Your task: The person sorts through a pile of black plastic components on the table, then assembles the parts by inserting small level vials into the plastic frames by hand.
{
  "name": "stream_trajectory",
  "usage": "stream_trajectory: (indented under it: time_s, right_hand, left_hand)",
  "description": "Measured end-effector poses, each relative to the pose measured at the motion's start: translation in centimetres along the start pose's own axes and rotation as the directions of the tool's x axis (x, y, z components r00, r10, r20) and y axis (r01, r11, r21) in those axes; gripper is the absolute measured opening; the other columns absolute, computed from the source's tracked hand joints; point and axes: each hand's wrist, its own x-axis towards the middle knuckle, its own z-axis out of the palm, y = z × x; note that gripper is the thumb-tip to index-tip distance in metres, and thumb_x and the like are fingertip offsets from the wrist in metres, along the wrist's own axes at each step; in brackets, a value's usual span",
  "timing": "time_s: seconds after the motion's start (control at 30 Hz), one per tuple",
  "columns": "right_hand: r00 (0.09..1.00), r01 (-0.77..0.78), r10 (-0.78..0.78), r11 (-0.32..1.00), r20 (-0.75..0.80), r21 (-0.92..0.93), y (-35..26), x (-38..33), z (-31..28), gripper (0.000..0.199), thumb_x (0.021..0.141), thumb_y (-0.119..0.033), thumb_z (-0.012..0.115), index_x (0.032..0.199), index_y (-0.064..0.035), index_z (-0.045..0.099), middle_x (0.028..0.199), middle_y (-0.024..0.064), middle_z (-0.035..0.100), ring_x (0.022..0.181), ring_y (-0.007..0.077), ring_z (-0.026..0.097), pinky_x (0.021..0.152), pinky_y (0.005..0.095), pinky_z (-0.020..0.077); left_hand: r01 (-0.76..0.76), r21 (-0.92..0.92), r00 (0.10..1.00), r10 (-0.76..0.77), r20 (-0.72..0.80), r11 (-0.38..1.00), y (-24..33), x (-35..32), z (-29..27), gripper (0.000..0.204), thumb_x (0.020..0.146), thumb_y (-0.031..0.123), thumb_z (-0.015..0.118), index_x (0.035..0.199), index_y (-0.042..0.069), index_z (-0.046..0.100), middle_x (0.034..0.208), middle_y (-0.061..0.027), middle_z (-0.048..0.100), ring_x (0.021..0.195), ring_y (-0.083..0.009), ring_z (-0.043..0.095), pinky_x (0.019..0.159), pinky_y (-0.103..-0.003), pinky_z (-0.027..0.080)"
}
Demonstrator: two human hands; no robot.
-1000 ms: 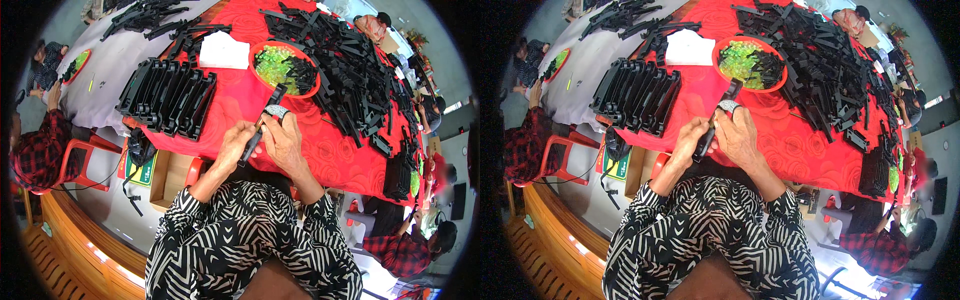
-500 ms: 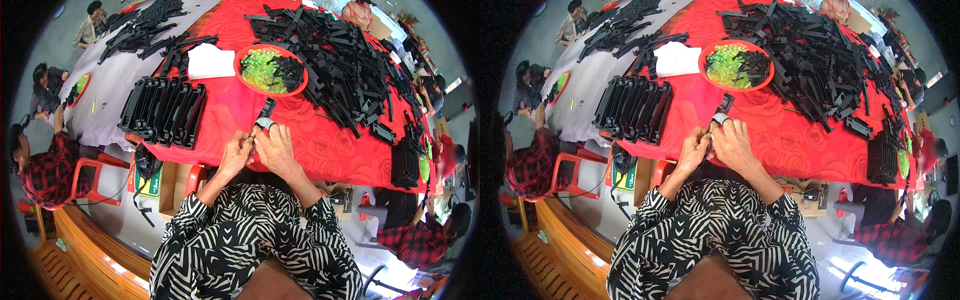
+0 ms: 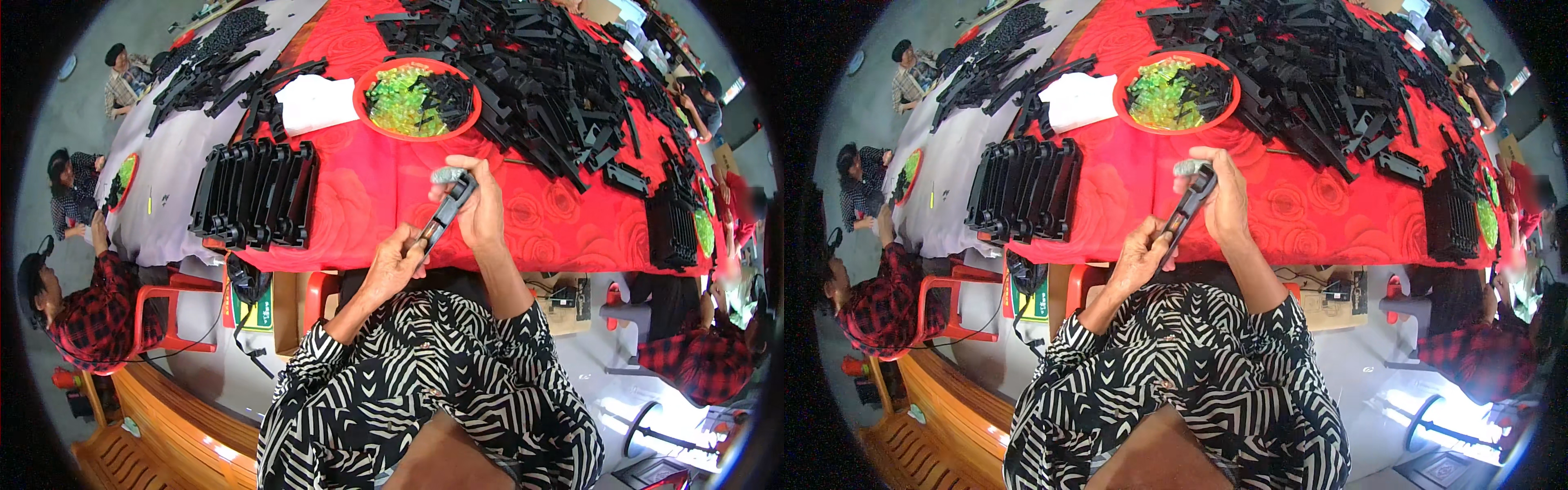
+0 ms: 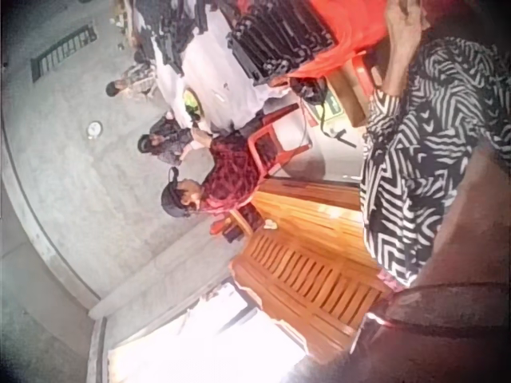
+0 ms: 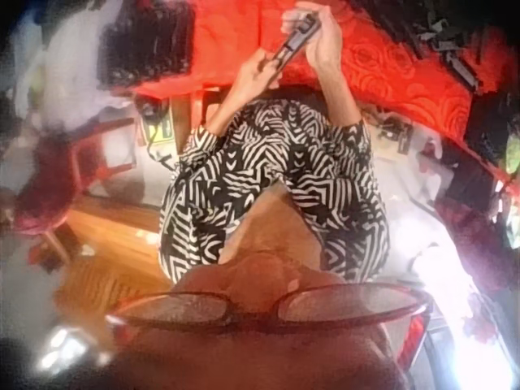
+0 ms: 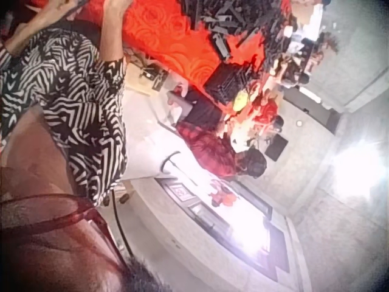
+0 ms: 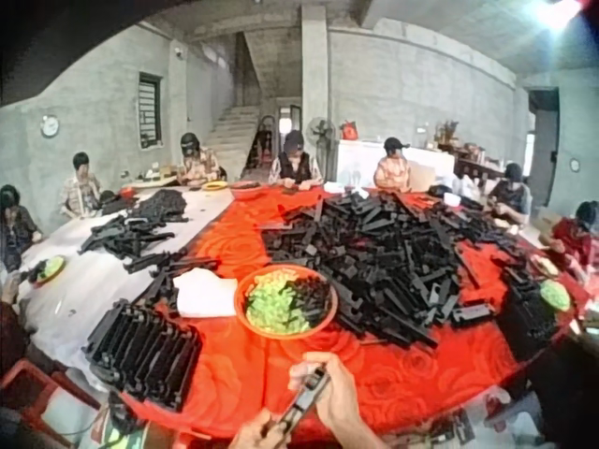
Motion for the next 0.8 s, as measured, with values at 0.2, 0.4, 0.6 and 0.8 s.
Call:
stream_trajectory:
  time_s: [0.2, 0.4, 0.6, 0.8]
  right_hand:
    - [0.974, -0.047, 0.053, 0.998, -0.221, 0.032, 1.0, -0.9, -0.1, 0.038, 0.091, -0.038, 0.041, 0.091, -0.0017, 0.054, 0.064, 0.0062, 0.054, 0.049, 0.0141, 0.053, 0.045, 0.0285, 0.0487]
    - [0.961, -0.067, 0.071, 0.997, -0.268, 0.025, 1.3, -0.9, 0.5, 0.036, 0.089, -0.037, 0.044, 0.090, -0.0023, 0.054, 0.064, 0.0059, 0.054, 0.049, 0.0142, 0.053, 0.045, 0.0275, 0.0482]
    - [0.958, -0.058, 0.063, 0.998, -0.281, 0.029, 2.0, -1.4, 1.1, 0.026, 0.091, -0.026, 0.040, 0.086, -0.0043, 0.053, 0.062, 0.0053, 0.051, 0.046, 0.0144, 0.050, 0.043, 0.0267, 0.0457]
    - [0.967, -0.035, 0.027, 0.999, -0.253, -0.027, 2.7, -1.8, 0.8, 0.025, 0.089, -0.027, 0.043, 0.090, -0.0038, 0.052, 0.064, 0.0049, 0.051, 0.046, 0.0149, 0.051, 0.044, 0.0282, 0.0476]
  left_hand:
    - [0.106, 0.059, 0.992, -0.109, 0.055, 0.993, 0.2, -0.1, 0.6, 0.009, 0.088, 0.007, 0.042, 0.088, -0.002, 0.044, 0.069, -0.0062, 0.054, 0.055, -0.0110, 0.054, 0.050, -0.023, 0.047]
    - [0.056, 0.004, 0.998, -0.056, -0.001, 0.998, 0.0, 0.2, 0.5, 0.014, 0.089, 0.010, 0.044, 0.094, -0.004, 0.046, 0.070, -0.0072, 0.056, 0.057, -0.0118, 0.056, 0.050, -0.023, 0.044]
    - [0.067, 0.023, 0.994, -0.065, -0.091, 0.997, -1.1, 0.1, 0.6, 0.025, 0.089, 0.021, 0.050, 0.083, -0.003, 0.052, 0.063, -0.0045, 0.054, 0.053, -0.0097, 0.053, 0.048, -0.022, 0.046]
    - [0.048, 0.038, 0.991, -0.042, -0.127, 0.998, -1.4, 0.1, 0.5, 0.024, 0.088, 0.021, 0.052, 0.077, -0.001, 0.052, 0.060, -0.0034, 0.053, 0.053, -0.0091, 0.052, 0.045, -0.022, 0.046]
